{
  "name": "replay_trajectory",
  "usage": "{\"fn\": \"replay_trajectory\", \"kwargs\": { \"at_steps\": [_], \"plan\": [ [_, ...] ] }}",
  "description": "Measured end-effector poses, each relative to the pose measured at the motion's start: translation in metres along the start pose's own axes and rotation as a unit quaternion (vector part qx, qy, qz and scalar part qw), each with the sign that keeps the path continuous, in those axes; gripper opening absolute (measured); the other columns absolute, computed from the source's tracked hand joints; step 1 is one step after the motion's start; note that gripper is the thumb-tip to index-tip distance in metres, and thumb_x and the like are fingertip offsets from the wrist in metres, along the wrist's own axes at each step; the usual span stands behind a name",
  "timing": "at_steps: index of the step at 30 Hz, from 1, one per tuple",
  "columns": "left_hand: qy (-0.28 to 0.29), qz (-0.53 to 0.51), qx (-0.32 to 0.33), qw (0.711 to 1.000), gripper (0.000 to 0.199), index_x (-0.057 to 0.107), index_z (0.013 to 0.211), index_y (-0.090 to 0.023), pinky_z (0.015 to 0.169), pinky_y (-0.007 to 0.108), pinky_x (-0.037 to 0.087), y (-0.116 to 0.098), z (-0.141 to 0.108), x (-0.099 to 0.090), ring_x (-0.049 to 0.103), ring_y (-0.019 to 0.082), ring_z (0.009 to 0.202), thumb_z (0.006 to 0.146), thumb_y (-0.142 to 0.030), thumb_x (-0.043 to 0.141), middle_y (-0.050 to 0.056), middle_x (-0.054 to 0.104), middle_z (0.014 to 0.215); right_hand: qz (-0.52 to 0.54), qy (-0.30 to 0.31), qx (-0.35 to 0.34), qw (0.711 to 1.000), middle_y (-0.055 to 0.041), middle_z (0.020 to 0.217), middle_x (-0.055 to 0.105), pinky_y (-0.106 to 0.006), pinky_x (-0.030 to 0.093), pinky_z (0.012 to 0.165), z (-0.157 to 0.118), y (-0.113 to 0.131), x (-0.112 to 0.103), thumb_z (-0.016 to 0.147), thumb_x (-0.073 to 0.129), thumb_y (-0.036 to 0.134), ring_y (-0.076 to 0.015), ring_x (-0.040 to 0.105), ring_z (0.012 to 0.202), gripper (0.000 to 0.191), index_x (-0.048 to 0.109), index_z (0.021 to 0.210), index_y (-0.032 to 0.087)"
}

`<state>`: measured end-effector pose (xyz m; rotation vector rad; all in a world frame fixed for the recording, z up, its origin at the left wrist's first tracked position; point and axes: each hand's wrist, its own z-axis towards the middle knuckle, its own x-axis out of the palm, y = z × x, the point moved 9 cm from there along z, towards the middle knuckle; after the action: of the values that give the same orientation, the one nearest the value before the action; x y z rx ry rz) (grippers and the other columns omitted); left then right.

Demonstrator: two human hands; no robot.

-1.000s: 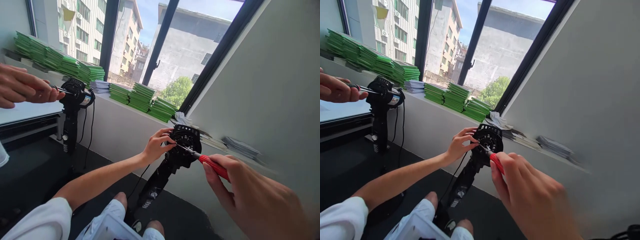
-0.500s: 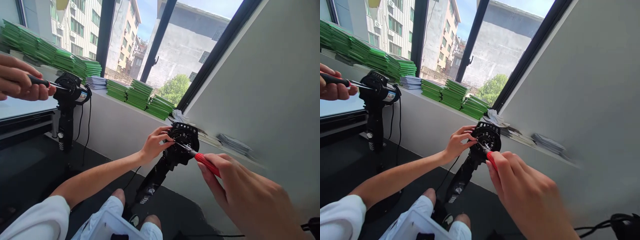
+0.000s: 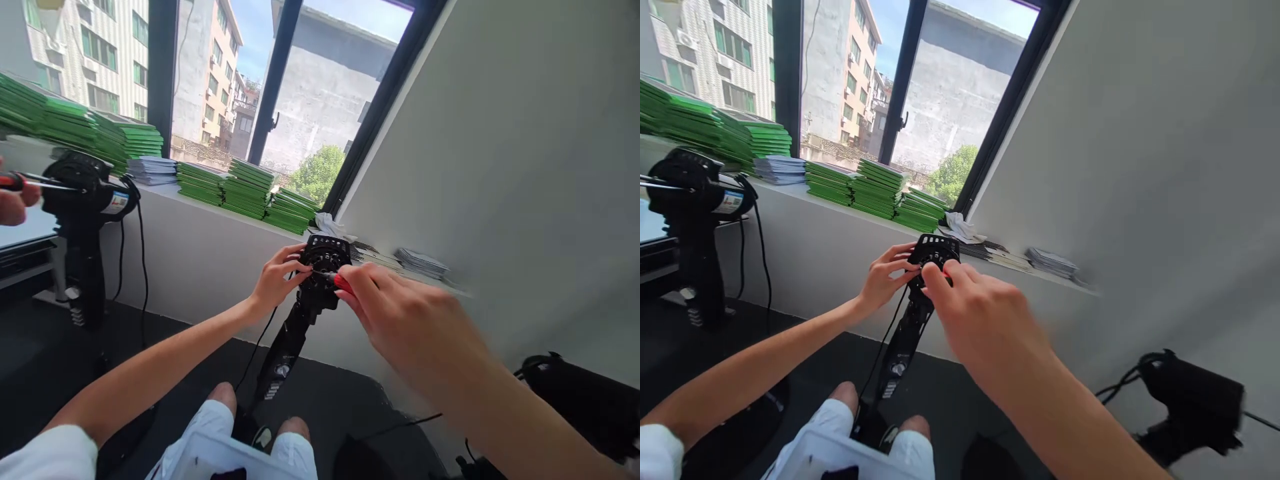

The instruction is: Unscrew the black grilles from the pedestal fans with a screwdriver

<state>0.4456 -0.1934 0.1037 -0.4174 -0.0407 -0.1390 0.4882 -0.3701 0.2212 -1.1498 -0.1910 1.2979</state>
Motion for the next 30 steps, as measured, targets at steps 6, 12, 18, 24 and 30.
{"fn": "replay_trajectory", "kwargs": {
  "at_steps": [6, 12, 18, 24, 30],
  "plan": [
    [0.046, 0.05, 0.0, 0.998, 0.018, 0.081, 0.098, -0.025, 0.103, 0.043, 0.059, -0.004, -0.008, 0.002, 0.069, 0.026, 0.12, 0.097, -0.033, 0.064, 0.009, 0.064, 0.141, 0.037, 0.211, 0.097, 0.972, -0.0013, 0.063, 0.063, -0.028, 0.019, 0.05, 0.017, -0.004, 0.018, 0.105, 0.043, 0.04, -0.0165, 0.058, 0.055, 0.028, 0.057, 0.113, 0.017],
    [0.062, 0.129, 0.004, 0.99, 0.021, 0.08, 0.098, -0.024, 0.095, 0.041, 0.061, -0.006, -0.012, -0.002, 0.069, 0.028, 0.115, 0.094, -0.035, 0.063, 0.008, 0.066, 0.137, 0.058, 0.204, 0.109, 0.971, -0.0017, 0.06, 0.057, -0.029, 0.028, 0.054, 0.024, -0.003, 0.02, 0.109, 0.027, 0.025, -0.0171, 0.061, 0.065, 0.031, 0.056, 0.11, 0.012],
    [0.035, 0.162, 0.006, 0.986, 0.025, 0.077, 0.092, -0.021, 0.091, 0.039, 0.06, -0.004, -0.011, -0.005, 0.07, 0.027, 0.11, 0.096, -0.037, 0.058, 0.01, 0.07, 0.127, 0.129, 0.224, 0.052, 0.965, 0.0024, 0.068, 0.06, -0.029, 0.029, 0.055, 0.024, 0.009, 0.022, 0.099, 0.052, 0.016, -0.0143, 0.056, 0.061, 0.033, 0.047, 0.131, 0.012],
    [0.056, 0.171, 0.03, 0.983, 0.021, 0.077, 0.095, -0.024, 0.093, 0.041, 0.06, -0.011, -0.011, 0.0, 0.068, 0.028, 0.115, 0.096, -0.038, 0.062, 0.008, 0.067, 0.132, 0.09, 0.208, 0.097, 0.969, -0.0009, 0.064, 0.057, -0.028, 0.034, 0.058, 0.021, -0.01, 0.021, 0.103, 0.049, 0.025, -0.0162, 0.061, 0.067, 0.021, 0.058, 0.114, 0.009],
    [0.052, 0.188, 0.02, 0.981, 0.018, 0.073, 0.104, -0.024, 0.099, 0.042, 0.058, -0.01, -0.014, -0.001, 0.064, 0.03, 0.124, 0.096, -0.036, 0.061, 0.009, 0.066, 0.134, 0.093, 0.217, 0.091, 0.967, -0.0031, 0.064, 0.059, -0.028, 0.037, 0.056, 0.018, -0.016, 0.024, 0.107, 0.044, 0.026, -0.0163, 0.063, 0.066, 0.025, 0.062, 0.104, 0.01]
  ]
}}
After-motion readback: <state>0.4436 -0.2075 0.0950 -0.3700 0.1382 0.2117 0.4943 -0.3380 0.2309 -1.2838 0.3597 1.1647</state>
